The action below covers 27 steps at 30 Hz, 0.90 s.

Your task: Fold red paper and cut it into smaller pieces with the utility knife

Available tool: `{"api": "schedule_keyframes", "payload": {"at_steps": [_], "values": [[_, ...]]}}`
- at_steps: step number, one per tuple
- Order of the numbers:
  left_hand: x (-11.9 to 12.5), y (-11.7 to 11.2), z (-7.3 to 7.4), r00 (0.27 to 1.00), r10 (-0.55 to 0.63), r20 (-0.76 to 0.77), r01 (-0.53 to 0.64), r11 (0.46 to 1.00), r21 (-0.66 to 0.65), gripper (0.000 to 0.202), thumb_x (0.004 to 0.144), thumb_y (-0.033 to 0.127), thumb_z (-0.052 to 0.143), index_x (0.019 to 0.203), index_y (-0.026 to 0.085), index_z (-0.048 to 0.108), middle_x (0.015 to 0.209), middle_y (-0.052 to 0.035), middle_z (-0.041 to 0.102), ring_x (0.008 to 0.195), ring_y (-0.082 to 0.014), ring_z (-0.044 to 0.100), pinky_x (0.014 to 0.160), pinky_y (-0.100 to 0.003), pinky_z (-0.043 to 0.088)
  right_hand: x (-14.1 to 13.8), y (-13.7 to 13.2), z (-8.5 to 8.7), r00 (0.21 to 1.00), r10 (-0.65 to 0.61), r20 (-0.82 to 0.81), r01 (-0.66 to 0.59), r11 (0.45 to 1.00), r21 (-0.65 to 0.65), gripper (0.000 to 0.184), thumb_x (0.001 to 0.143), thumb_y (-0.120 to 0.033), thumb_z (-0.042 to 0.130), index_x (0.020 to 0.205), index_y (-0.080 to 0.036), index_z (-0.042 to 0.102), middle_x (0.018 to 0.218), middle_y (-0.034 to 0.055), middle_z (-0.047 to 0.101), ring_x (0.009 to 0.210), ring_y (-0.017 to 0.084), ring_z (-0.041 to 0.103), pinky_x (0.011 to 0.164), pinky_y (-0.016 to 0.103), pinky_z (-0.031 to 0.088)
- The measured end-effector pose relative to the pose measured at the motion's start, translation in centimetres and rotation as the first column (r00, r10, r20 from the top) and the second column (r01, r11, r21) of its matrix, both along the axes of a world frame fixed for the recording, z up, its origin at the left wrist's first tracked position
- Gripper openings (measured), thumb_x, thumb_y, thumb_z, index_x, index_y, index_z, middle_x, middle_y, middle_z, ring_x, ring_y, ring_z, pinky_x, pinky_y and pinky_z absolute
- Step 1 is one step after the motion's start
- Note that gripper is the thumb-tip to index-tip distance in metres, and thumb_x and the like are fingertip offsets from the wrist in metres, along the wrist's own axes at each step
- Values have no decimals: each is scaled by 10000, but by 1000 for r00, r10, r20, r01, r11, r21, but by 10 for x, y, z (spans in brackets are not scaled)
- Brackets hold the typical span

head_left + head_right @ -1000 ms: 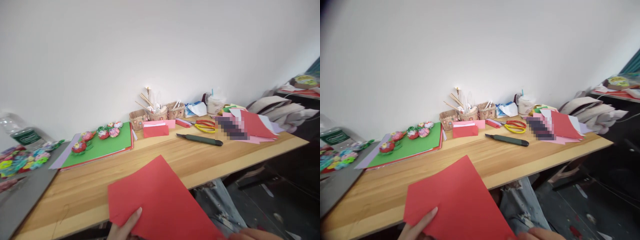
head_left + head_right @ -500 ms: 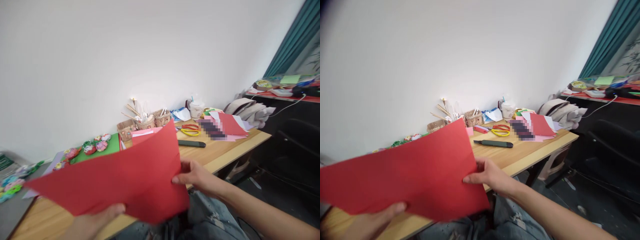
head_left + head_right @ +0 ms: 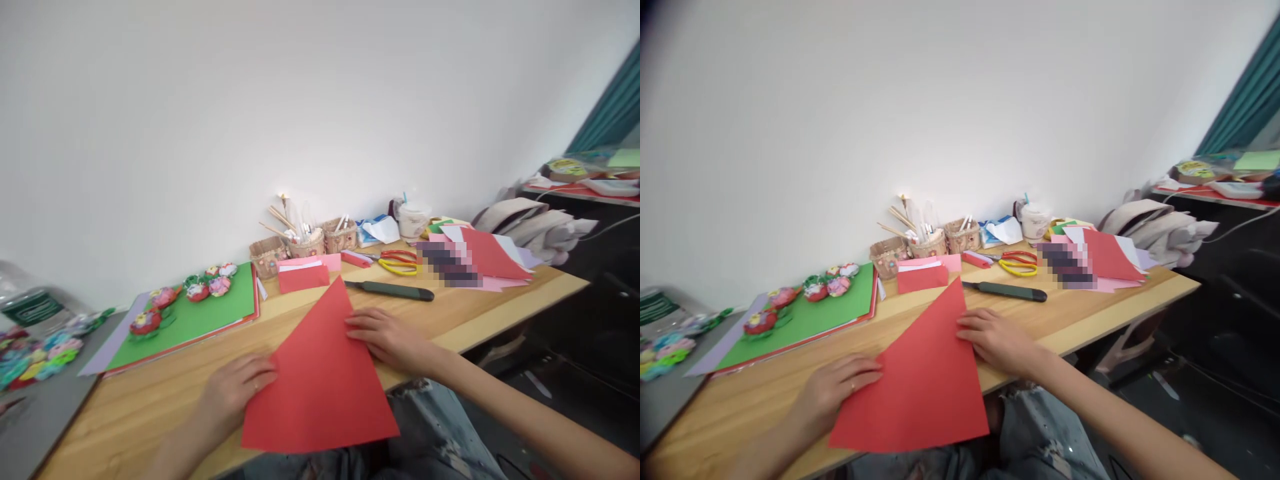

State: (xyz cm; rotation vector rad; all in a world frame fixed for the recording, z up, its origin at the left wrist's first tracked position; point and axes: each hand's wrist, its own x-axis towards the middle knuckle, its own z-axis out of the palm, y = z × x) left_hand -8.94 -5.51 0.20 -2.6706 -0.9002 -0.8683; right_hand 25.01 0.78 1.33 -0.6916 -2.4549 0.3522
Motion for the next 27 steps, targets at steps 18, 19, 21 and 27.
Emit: {"api": "schedule_keyframes", "payload": {"at_steps": [18, 19, 21, 27], "values": [[-11, -11, -6, 945, 277, 171, -176, 877, -447, 228, 886, 226, 531, 807, 240, 744, 770, -53, 668, 780, -175, 599, 704, -309, 499, 3, -28, -18, 989, -100, 113, 100, 995, 2, 266, 914, -253, 420, 960, -244, 682, 953, 71, 663, 878, 167, 616, 715, 271, 505], [-10, -10, -5, 926, 337, 172, -211, 838, -502, 223, 874, 278, 563, 748, 228, 741, 748, -49, 659, 772, -181, 593, 702, -310, 491, 0, -27, -18, 986, -134, 94, 139, 989, -48, 288, 925, -287, 406, 859, -236, 682, 897, 64, 659, 834, 163, 621, 687, 260, 499], [-8, -8, -2, 881, 445, 160, -267, 748, -607, 266, 852, 343, 593, 662, 203, 714, 716, -40, 649, 762, -187, 583, 704, -307, 474, -5, -22, -17, 971, -214, 103, 227, 965, -132, 357, 928, -367, 394, 702, -226, 632, 796, 47, 651, 762, 164, 624, 654, 258, 486], [-2, -3, 2, 820, 564, 103, -334, 616, -713, 355, 840, 358, 563, 533, 182, 592, 620, -7, 564, 684, -174, 513, 667, -285, 398, -15, -10, -18, 881, -413, 232, 454, 877, -161, 387, 875, -479, 409, 580, -235, 469, 532, 9, 570, 494, 170, 543, 467, 272, 341]]}}
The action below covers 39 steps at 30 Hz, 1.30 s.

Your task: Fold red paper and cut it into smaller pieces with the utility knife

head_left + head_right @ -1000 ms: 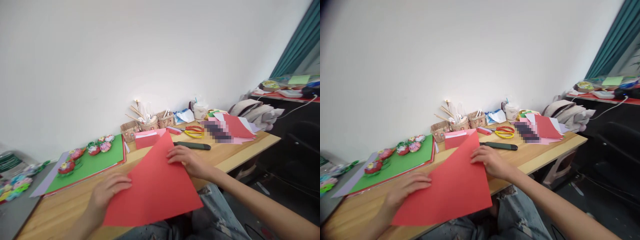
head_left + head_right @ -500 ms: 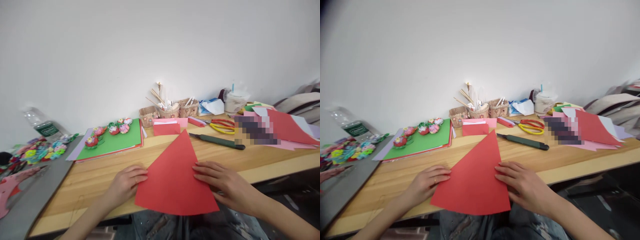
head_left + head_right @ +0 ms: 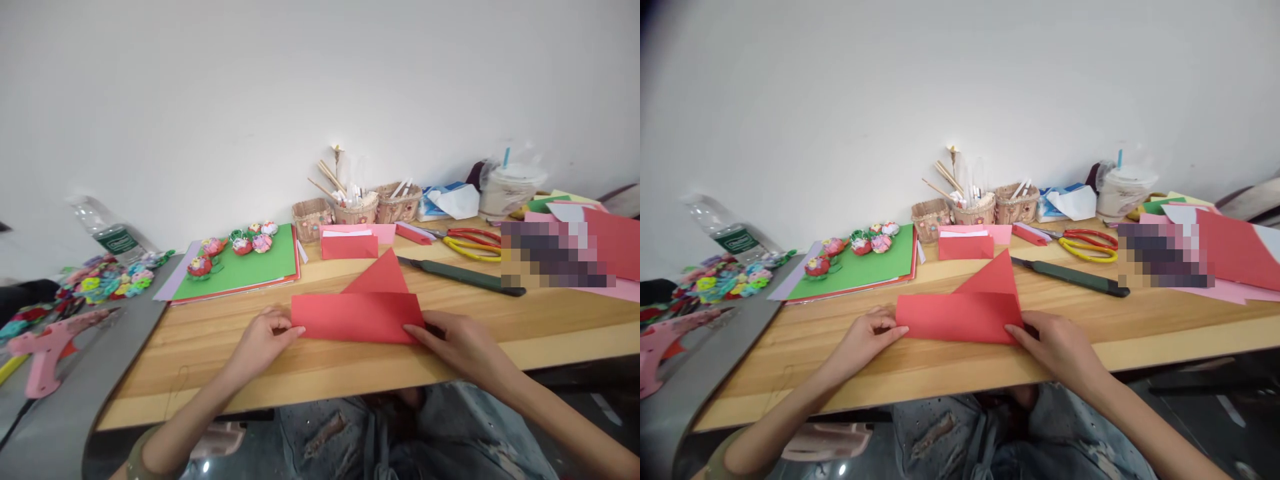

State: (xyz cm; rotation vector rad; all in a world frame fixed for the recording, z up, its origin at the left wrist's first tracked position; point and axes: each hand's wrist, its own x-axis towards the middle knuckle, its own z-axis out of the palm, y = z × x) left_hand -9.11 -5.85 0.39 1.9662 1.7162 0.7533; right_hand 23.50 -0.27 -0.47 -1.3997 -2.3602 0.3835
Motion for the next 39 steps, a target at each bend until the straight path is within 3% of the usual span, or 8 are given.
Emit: {"api": "schedule_keyframes", "payload": {"at_steps": [5, 15, 22, 31, 39], "values": [[1, 3, -1, 999, 52, 11, -51, 998, -44, 381, 830, 401, 543, 514, 189, 538, 588, 9, 474, 695, -182, 490, 651, -277, 356, -3, 3, 0, 995, -83, 57, 83, 997, 3, 371, 857, -505, 412, 595, -243, 430, 519, 9, 564, 500, 186, 548, 471, 267, 295], [-2, 9, -1, 999, 29, -30, -32, 995, -90, 402, 832, 463, 484, 523, 205, 468, 607, 8, 504, 703, -186, 485, 686, -290, 354, -8, 5, 1, 991, -108, 80, 111, 993, -32, 331, 855, -493, 384, 636, -246, 411, 562, 23, 584, 536, 195, 557, 490, 264, 301], [-8, 13, -1, 1000, 13, -18, -16, 985, -170, 317, 769, 473, 549, 614, 199, 592, 714, -10, 586, 757, -195, 536, 706, -283, 382, -9, 6, -1, 990, -128, 55, 131, 989, -67, 344, 844, -522, 375, 632, -251, 379, 550, 27, 543, 538, 204, 529, 497, 276, 285], [-1, 16, 3, 988, 123, -91, -141, 963, -231, 327, 744, 485, 549, 651, 189, 653, 668, 3, 620, 653, -181, 549, 605, -266, 356, 1, 8, 3, 1000, -17, -22, 13, 984, -178, 393, 800, -598, 445, 651, -235, 457, 603, 10, 573, 566, 173, 532, 527, 279, 336], [4, 19, 9, 972, 160, -171, -203, 939, -276, 333, 760, 505, 535, 657, 204, 634, 630, 19, 609, 621, -172, 534, 554, -253, 294, 0, 11, 6, 997, -65, -29, 57, 978, -203, 387, 799, -565, 437, 595, -237, 416, 556, 4, 535, 529, 165, 506, 512, 284, 329]]}}
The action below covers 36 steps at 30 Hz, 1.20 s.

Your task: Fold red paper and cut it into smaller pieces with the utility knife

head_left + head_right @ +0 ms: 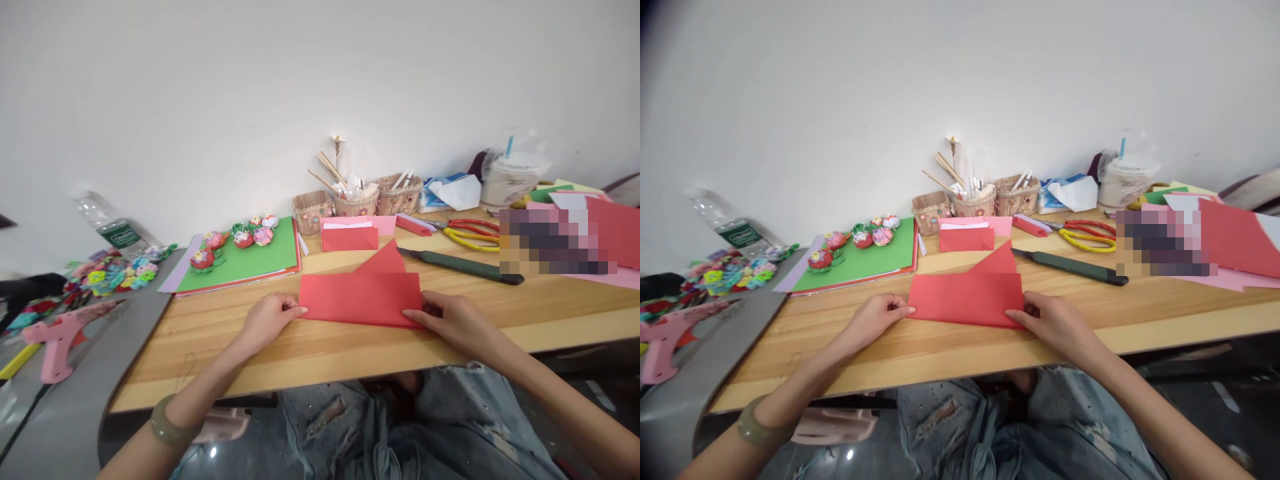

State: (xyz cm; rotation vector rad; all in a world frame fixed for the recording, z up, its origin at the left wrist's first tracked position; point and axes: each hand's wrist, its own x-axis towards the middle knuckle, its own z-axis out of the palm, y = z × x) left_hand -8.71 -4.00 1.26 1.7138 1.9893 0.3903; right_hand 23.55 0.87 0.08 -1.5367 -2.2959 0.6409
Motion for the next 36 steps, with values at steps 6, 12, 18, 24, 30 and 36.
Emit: {"api": "schedule_keyframes", "payload": {"at_steps": [6, 12, 18, 24, 30, 36], "values": [[1, -1, 1, 999, 4, -50, -4, 1000, -2, 317, 783, 489, 534, 669, 212, 637, 678, 14, 647, 666, -180, 568, 568, -252, 294, -3, -3, 1, 999, -45, 22, 45, 999, 12, 339, 791, -502, 469, 583, -242, 402, 536, 7, 520, 522, 169, 502, 505, 280, 311], [2, -2, -1, 995, -1, -97, 2, 1000, 10, 316, 797, 489, 542, 659, 216, 624, 667, 13, 650, 655, -183, 579, 552, -253, 283, -6, -8, 4, 998, -58, 28, 58, 998, 17, 308, 794, -451, 491, 583, -242, 411, 548, 2, 537, 528, 156, 502, 506, 266, 307], [2, -2, -2, 992, -16, -128, 20, 999, 27, 320, 807, 486, 539, 652, 217, 620, 663, 7, 649, 654, -187, 585, 537, -253, 279, -7, -12, 6, 997, -68, 35, 67, 997, 41, 278, 790, -414, 505, 584, -244, 427, 561, 8, 566, 545, 165, 527, 516, 268, 337], [2, -2, -2, 987, -34, -156, 41, 998, 40, 316, 818, 487, 530, 674, 222, 624, 697, -2, 661, 674, -200, 593, 538, -256, 276, -8, -14, 3, 997, -61, 53, 55, 993, 107, 298, 798, -419, 504, 583, -251, 384, 538, 1, 545, 523, 166, 518, 499, 271, 344], [1, -5, -2, 977, -70, -202, 88, 993, 82, 293, 850, 440, 522, 671, 214, 576, 724, -8, 649, 700, -201, 585, 561, -256, 283, -5, -17, -10, 997, -52, 63, 37, 976, 213, 281, 840, -424, 494, 643, -243, 408, 618, 15, 566, 574, 178, 543, 525, 284, 387], [-3, -7, -4, 968, -105, -228, 138, 981, 135, 211, 872, 384, 530, 754, 209, 524, 751, 0, 609, 722, -191, 570, 585, -257, 317, -4, -22, -16, 995, -66, 71, 29, 905, 425, 378, 879, -372, 472, 1174, -136, 490, 1031, 156, 562, 958, 283, 531, 786, 408, 440]]}}
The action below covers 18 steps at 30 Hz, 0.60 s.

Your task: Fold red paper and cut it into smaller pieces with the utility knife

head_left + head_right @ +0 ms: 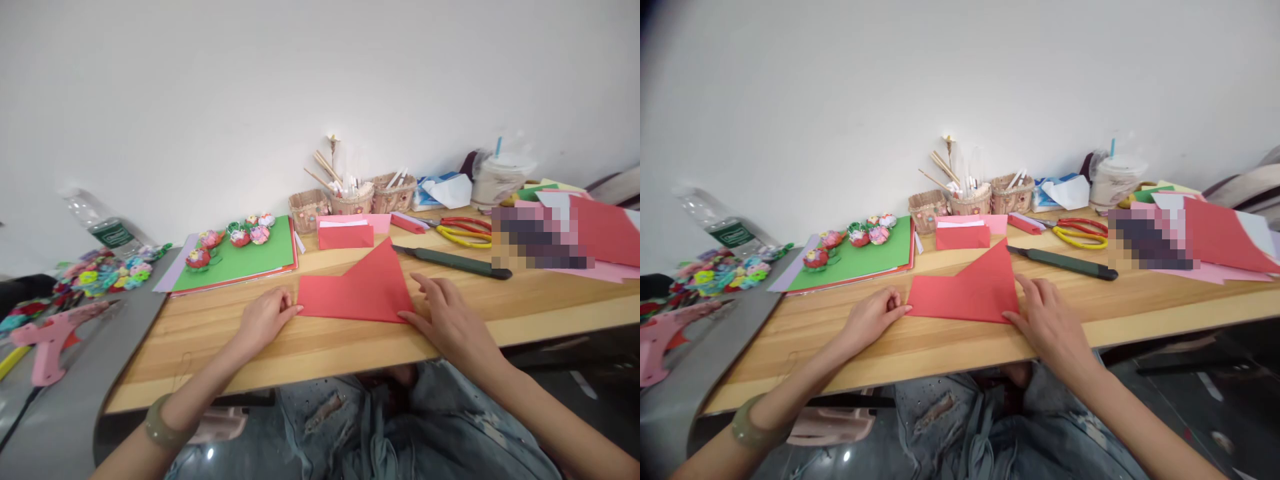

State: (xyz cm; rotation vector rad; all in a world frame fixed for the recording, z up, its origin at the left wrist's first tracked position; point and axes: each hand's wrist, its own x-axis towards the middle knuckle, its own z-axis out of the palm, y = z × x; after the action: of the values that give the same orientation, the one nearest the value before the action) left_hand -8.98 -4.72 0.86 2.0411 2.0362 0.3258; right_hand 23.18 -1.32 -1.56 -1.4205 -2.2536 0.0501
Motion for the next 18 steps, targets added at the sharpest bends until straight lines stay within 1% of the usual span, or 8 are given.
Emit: {"api": "schedule_keyframes", "payload": {"at_steps": [2, 4, 6, 9, 10, 12, 15, 18], "values": [[-2, 0, -3, 998, -66, -19, 67, 995, 77, 155, 881, 344, 529, 821, 202, 523, 825, -14, 594, 778, -192, 562, 627, -263, 363, -1, -1, 5, 976, 182, 124, -193, 978, 82, 453, 894, -287, 443, 1327, -162, 404, 1077, 145, 543, 982, 270, 508, 822, 414, 426], [-4, 2, -6, 977, -189, -102, 205, 964, 170, 96, 901, 279, 498, 908, 195, 542, 926, -38, 573, 866, -200, 541, 707, -286, 405, -3, 0, 11, 866, 401, 300, -449, 887, 108, 509, 893, -211, 431, 1394, -216, 342, 1018, 100, 560, 918, 232, 517, 772, 367, 441], [-3, 4, -6, 902, -353, -248, 401, 898, 182, 196, 922, 181, 426, 1069, 214, 550, 1011, -52, 550, 931, -204, 513, 769, -304, 416, -5, 3, 16, 747, 507, 430, -594, 799, 91, 568, 882, -173, 444, 1425, -241, 296, 976, 72, 569, 873, 213, 519, 724, 338, 444], [5, 8, 1, 683, -576, -449, 657, 753, 33, 496, 923, 68, 340, 1349, 319, 382, 1026, -42, 529, 933, -191, 502, 776, -288, 411, -10, 6, 17, 677, 500, 540, -633, 770, 82, 586, 867, -177, 478, 1425, -237, 309, 971, 65, 569, 836, 214, 506, 691, 346, 438], [8, 9, 5, 616, -616, -491, 700, 714, -18, 554, 926, 65, 340, 1401, 346, 298, 1012, -39, 524, 919, -188, 505, 763, -280, 409, -11, 7, 17, 666, 493, 559, -635, 768, 79, 584, 861, -192, 495, 1419, -230, 323, 973, 67, 566, 829, 216, 501, 683, 350, 435], [17, 10, 13, 527, -645, -553, 737, 671, -81, 603, 940, 100, 363, 1445, 373, 179, 996, -37, 516, 895, -189, 512, 741, -273, 406, -13, 7, 16, 661, 481, 576, -634, 768, 87, 577, 855, -209, 513, 1407, -224, 347, 971, 69, 561, 823, 217, 494, 670, 351, 427], [29, 9, 21, 472, -652, -594, 751, 650, -117, 613, 949, 143, 391, 1451, 386, 137, 1032, -49, 520, 905, -197, 518, 719, -268, 407, -14, 7, 15, 668, 456, 588, -627, 771, 114, 565, 849, -202, 518, 1393, -234, 369, 968, 70, 556, 822, 216, 491, 660, 344, 413], [35, 8, 24, 461, -648, -606, 736, 661, -146, 626, 947, 144, 400, 1455, 382, 124, 1054, -63, 530, 930, -209, 521, 710, -272, 419, -14, 7, 16, 661, 434, 612, -628, 767, 134, 557, 843, -196, 521, 1380, -244, 384, 953, 66, 561, 795, 210, 491, 641, 334, 396]]}}
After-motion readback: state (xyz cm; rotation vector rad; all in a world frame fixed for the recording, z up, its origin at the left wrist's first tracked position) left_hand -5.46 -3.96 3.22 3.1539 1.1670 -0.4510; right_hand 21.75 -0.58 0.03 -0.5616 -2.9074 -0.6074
